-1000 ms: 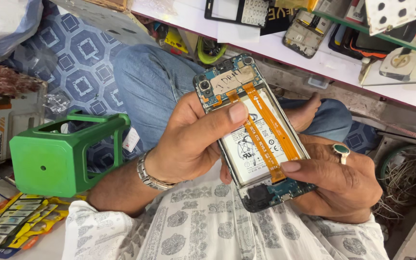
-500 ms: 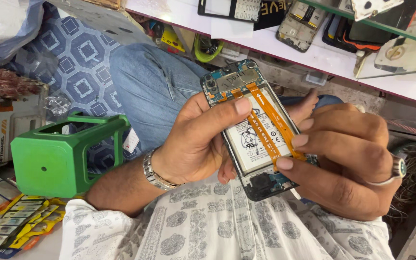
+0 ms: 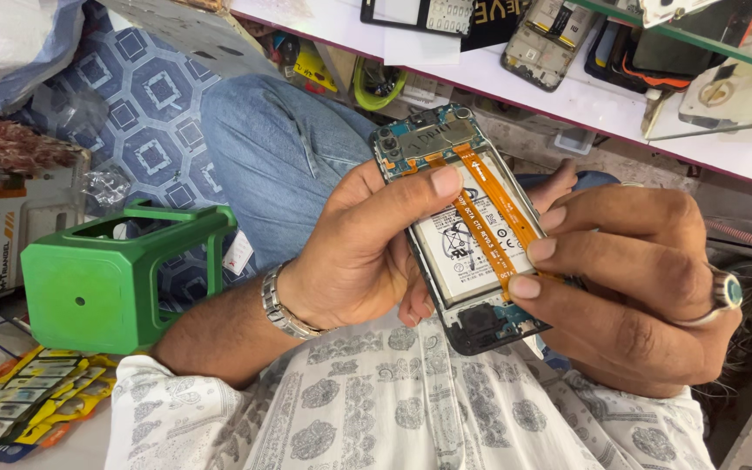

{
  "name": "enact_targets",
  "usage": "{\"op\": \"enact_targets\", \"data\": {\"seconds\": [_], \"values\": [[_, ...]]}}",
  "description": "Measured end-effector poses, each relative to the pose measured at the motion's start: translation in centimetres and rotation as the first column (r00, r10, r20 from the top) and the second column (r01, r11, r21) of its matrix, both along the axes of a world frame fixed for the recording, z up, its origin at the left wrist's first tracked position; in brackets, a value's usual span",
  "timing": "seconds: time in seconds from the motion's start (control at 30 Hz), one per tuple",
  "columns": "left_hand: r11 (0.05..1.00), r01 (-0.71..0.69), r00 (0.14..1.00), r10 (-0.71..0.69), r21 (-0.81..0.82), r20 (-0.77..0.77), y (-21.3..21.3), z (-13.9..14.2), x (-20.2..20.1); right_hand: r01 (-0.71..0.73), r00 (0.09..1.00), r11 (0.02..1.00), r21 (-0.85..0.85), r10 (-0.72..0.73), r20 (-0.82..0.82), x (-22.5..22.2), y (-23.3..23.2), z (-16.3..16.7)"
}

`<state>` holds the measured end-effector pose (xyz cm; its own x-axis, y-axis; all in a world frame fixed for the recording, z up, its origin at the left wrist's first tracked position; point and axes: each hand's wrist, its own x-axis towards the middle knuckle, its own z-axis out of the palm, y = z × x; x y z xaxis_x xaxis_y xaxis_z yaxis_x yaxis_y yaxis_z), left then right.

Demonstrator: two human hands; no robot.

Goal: The person sits on the floor and works on a disassembled smartphone, handling the display assembly, battery, and orange flex cables, pressing components into the phone frame and repositioning parts. They then fit the back cover and power the phone on, holding it as it boots.

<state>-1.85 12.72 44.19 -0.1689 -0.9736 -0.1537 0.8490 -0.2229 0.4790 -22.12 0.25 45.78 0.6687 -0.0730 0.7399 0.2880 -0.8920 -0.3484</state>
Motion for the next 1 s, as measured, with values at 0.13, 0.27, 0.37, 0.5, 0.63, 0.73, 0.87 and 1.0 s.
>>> {"op": "enact_targets", "data": {"seconds": [0.13,0.27,0.37,0.5,0.63,0.73,0.87,1.0], "values": [[1.000,0.008,1.000,-0.008,-0.007,0.003,0.0,0.1,0.0,-0.021,0.998,0.999,0.024,0.023,-0.051,-0.3,-0.2,0.6],[1.000,0.019,1.000,-0.019,0.005,0.013,0.0,0.3,-0.3,0.035,0.997,0.996,0.086,-0.029,-0.067,-0.5,0.6,1.1],[1.000,0.029,0.999,-0.029,0.002,0.025,0.2,0.6,-0.5,0.014,0.994,0.998,0.068,-0.006,-0.110,-0.9,0.4,1.7],[0.999,0.036,0.999,-0.035,-0.037,0.034,0.5,0.6,-0.8,-0.102,0.971,0.995,0.017,0.103,-0.215,-1.7,-0.6,3.3],[0.998,0.030,0.998,-0.027,-0.061,0.054,0.8,0.3,-1.1,-0.187,0.970,0.982,-0.040,0.178,-0.164,-0.7,-1.0,3.9],[0.999,0.018,0.999,-0.016,-0.028,0.049,1.2,0.3,-1.3,-0.190,0.976,0.980,-0.057,0.182,-0.123,-0.1,-0.8,4.1],[1.000,0.018,0.999,-0.018,-0.010,0.031,1.1,0.4,-1.5,-0.013,0.998,0.995,0.099,0.019,-0.060,-0.5,2.1,3.1],[1.000,0.013,0.999,-0.012,0.028,-0.031,0.9,0.8,-1.6,-0.034,0.995,0.997,0.070,0.040,-0.088,-1.1,1.7,2.9]]}}
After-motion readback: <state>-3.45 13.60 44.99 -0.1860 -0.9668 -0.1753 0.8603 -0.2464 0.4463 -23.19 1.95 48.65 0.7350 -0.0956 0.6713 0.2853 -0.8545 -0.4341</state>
